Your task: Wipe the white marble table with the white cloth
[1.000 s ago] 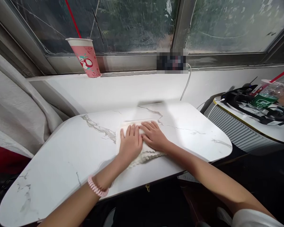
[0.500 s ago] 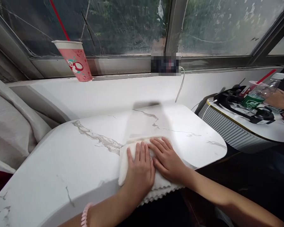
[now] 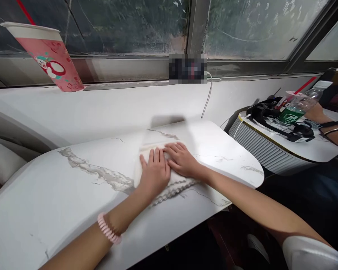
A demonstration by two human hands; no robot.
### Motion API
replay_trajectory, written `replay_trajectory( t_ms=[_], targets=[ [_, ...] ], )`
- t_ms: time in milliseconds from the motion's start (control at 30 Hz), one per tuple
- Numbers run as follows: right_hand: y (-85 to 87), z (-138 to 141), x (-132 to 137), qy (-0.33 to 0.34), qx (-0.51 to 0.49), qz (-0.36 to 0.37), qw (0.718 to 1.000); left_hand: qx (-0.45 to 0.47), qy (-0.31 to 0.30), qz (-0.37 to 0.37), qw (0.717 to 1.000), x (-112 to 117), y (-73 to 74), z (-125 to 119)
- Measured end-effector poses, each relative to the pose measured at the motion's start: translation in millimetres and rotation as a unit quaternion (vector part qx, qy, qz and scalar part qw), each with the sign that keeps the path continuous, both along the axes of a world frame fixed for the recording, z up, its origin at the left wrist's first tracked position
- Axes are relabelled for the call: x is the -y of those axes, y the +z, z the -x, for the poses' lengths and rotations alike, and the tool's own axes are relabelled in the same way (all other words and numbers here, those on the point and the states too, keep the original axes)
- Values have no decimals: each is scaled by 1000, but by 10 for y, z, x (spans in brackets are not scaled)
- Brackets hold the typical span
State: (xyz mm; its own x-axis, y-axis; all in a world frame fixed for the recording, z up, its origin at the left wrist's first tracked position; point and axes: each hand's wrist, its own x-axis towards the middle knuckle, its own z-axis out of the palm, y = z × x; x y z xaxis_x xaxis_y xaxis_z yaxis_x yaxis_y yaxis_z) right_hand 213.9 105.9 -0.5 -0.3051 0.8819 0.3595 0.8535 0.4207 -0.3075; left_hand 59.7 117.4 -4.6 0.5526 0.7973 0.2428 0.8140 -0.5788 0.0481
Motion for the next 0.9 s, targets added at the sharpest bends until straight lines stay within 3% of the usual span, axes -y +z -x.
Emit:
replay_trajectory(
  t_ms=[233, 400, 500, 900],
  targets=[
    [-34, -101, -665, -6, 23, 2, 1000, 31, 42, 27, 998, -541, 46, -160],
    [-45, -72, -975, -126, 48, 8, 991, 57, 41, 30, 997, -894, 56, -203],
    [-52, -67, -1131, -155, 33, -15, 987, 66, 51, 31, 996, -1060, 61, -237],
    [-7, -219, -1610, -142, 37, -3, 989, 71, 67, -10, 995, -1463, 69, -397]
  ],
)
